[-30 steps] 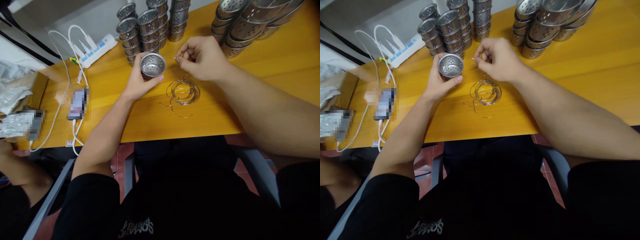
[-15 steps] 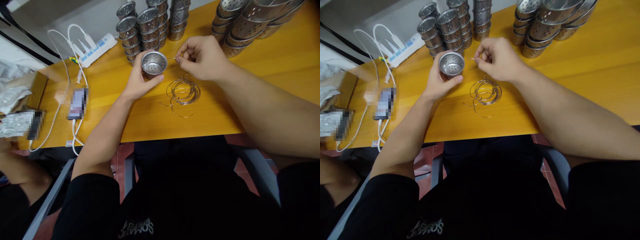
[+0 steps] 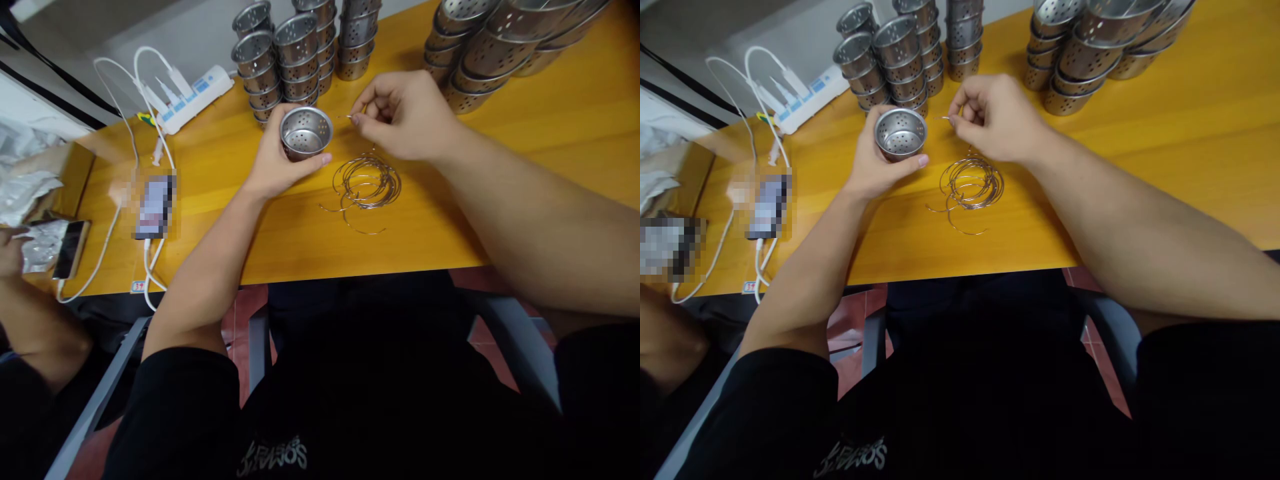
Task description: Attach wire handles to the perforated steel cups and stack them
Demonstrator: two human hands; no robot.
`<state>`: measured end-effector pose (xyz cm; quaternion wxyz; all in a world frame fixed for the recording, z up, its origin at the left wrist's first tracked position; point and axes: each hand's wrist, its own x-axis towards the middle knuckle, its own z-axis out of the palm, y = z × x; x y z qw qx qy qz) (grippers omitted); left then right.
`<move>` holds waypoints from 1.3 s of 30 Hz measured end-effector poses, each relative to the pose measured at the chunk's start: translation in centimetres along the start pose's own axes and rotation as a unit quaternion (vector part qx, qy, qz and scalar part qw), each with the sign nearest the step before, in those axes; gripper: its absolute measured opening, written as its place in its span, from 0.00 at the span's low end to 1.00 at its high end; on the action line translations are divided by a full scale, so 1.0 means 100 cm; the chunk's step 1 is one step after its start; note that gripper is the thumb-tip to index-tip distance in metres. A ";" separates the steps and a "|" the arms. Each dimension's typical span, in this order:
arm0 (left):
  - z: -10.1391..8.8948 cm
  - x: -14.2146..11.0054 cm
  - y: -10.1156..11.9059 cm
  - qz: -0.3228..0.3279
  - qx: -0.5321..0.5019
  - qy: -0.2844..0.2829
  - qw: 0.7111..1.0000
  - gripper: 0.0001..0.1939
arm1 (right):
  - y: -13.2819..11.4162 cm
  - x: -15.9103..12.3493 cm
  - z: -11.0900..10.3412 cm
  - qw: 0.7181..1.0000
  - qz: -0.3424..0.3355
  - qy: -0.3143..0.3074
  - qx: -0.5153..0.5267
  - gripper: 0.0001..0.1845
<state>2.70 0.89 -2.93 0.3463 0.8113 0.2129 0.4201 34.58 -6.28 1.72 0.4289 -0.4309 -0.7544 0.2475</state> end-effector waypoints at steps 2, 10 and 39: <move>0.001 -0.001 -0.010 0.004 0.026 0.041 0.999 0.52 | 0.000 0.000 0.000 1.000 -0.001 -0.001 -0.002 0.18; 0.005 -0.001 -0.014 0.021 0.039 0.030 0.999 0.56 | 0.002 0.000 0.001 1.000 -0.002 -0.005 0.006 0.15; 0.006 0.000 -0.043 0.077 -0.053 0.035 0.995 0.56 | 0.004 0.000 0.001 1.000 -0.002 -0.009 0.011 0.17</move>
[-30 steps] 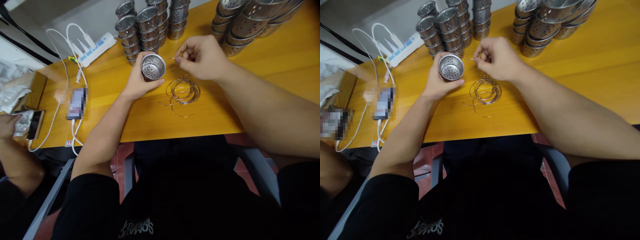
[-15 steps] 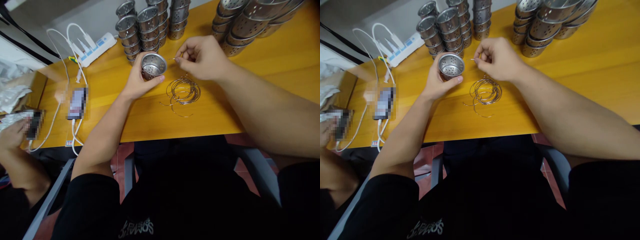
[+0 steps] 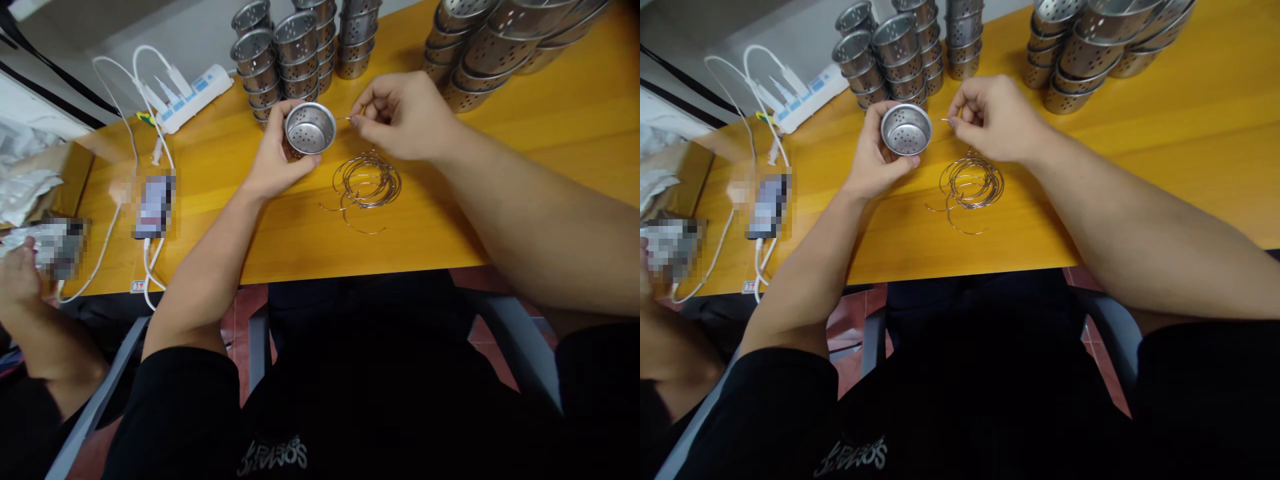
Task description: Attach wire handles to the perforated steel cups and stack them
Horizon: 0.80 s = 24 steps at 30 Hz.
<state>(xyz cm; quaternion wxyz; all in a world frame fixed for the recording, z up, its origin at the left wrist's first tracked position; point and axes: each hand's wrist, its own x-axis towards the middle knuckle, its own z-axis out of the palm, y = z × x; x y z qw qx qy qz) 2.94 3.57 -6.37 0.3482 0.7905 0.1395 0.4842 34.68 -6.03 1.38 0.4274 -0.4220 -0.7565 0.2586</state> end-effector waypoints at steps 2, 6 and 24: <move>-0.002 0.001 0.009 0.002 -0.021 -0.008 1.000 0.54 | 0.001 0.000 0.000 1.000 0.002 -0.001 0.000 0.17; -0.002 0.002 0.030 -0.121 -0.126 -0.010 0.985 0.47 | 0.001 -0.001 0.000 1.000 0.003 0.001 0.001 0.15; 0.001 0.002 0.020 -0.123 -0.058 -0.029 0.990 0.56 | 0.002 -0.002 0.000 1.000 0.001 -0.008 0.005 0.15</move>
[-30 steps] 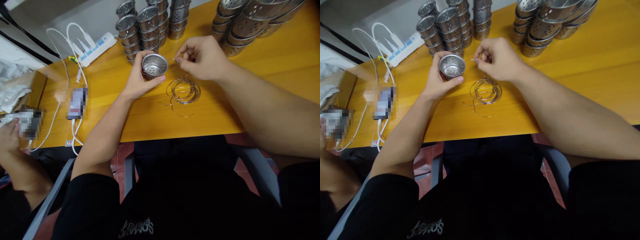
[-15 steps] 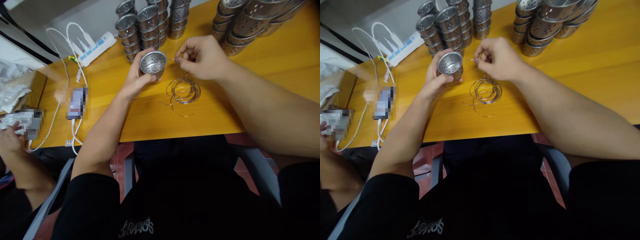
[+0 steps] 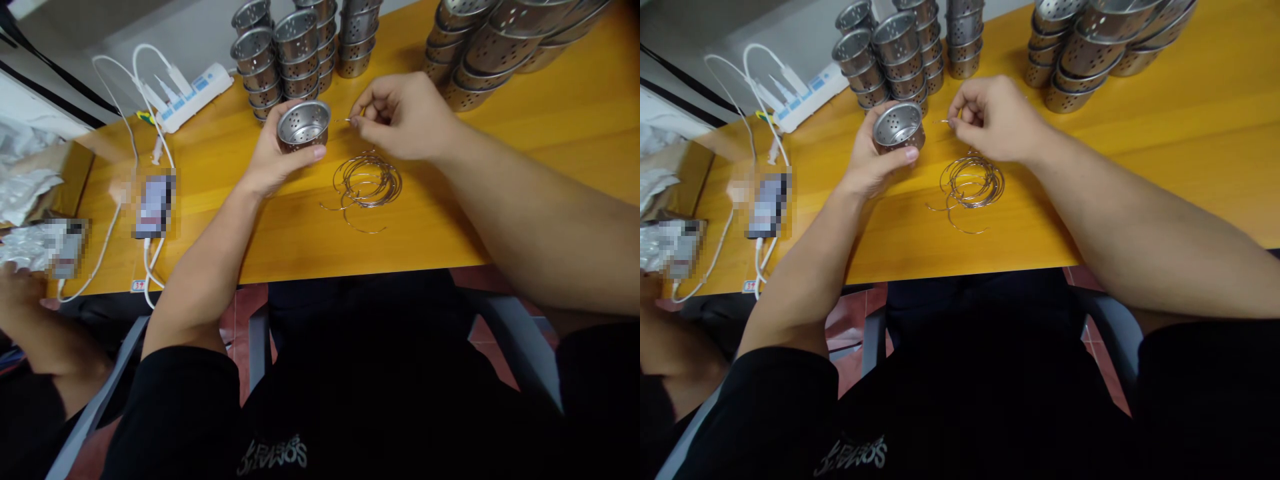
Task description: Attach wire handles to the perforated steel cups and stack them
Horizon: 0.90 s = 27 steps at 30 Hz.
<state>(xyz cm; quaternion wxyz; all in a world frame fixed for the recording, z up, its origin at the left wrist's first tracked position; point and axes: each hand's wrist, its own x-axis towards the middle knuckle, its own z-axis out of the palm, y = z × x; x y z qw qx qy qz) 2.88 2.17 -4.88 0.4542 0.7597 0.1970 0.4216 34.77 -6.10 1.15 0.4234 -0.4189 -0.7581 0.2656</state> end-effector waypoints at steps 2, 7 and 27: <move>-0.001 0.002 -0.005 0.009 0.019 0.012 1.000 0.57 | -0.001 0.000 0.000 1.000 0.000 -0.002 -0.003 0.15; -0.012 0.005 -0.030 0.038 0.021 0.002 0.999 0.60 | -0.001 0.000 0.000 1.000 -0.008 0.004 -0.003 0.14; 0.026 -0.017 0.038 0.111 0.187 0.006 0.976 0.39 | -0.012 -0.005 0.033 0.991 -0.114 0.068 0.035 0.07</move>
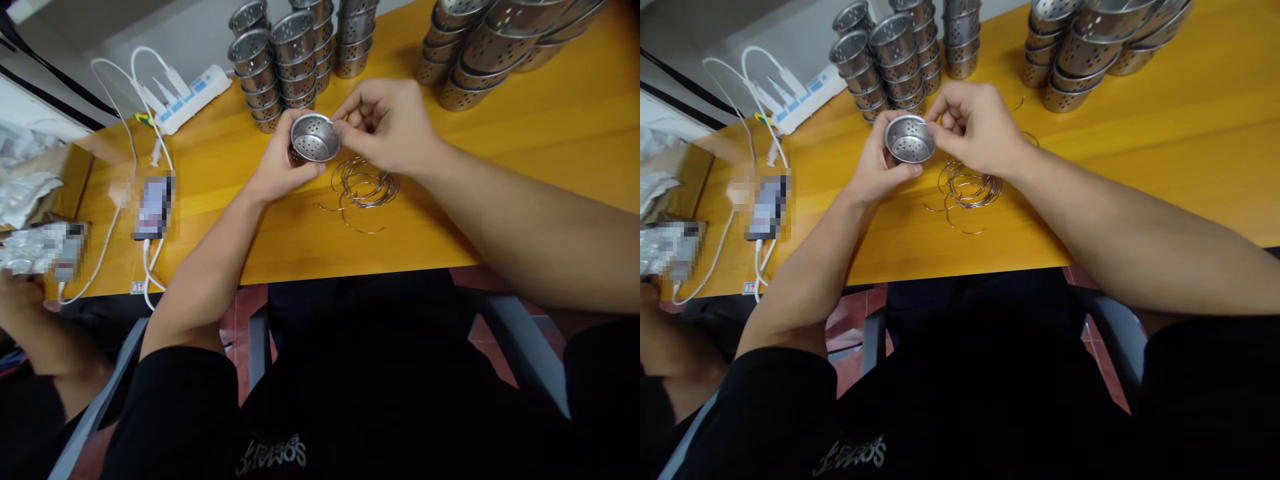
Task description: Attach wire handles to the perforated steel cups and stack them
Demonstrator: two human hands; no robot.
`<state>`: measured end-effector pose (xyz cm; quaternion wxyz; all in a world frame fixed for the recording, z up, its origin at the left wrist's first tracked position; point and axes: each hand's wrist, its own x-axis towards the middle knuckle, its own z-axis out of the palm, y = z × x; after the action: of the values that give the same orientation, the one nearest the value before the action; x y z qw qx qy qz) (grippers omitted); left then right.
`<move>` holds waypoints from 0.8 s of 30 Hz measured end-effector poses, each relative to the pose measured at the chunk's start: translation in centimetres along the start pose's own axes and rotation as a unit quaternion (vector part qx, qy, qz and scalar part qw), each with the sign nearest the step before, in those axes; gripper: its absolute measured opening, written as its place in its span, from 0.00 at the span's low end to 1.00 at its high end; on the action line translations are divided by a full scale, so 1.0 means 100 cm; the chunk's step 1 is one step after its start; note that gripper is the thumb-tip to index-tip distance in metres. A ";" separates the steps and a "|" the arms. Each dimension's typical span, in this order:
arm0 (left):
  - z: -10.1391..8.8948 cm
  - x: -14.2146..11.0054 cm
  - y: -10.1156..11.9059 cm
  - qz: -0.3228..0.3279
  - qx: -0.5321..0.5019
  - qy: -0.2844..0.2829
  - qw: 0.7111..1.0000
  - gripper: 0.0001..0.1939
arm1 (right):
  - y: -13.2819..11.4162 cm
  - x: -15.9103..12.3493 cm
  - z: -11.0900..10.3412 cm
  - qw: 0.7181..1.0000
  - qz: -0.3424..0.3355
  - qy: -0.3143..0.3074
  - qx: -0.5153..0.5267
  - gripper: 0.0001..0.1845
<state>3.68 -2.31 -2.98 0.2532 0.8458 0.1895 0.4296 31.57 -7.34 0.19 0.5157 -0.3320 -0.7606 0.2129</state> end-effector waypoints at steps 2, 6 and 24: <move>-0.002 0.000 0.000 -0.007 0.004 -0.007 1.000 0.40 | -0.001 0.000 0.000 1.000 -0.001 0.000 0.007 0.07; 0.000 0.001 -0.014 0.010 -0.046 -0.012 0.999 0.48 | -0.003 0.001 0.002 1.000 0.017 -0.005 0.019 0.10; 0.002 0.001 -0.020 -0.028 0.016 -0.049 0.998 0.52 | -0.011 0.005 0.006 0.996 0.081 0.024 -0.016 0.18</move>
<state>3.70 -0.75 -4.20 0.2604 0.8644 0.2073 0.3770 30.60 -7.74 1.01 0.5090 -0.4058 -0.7222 0.2336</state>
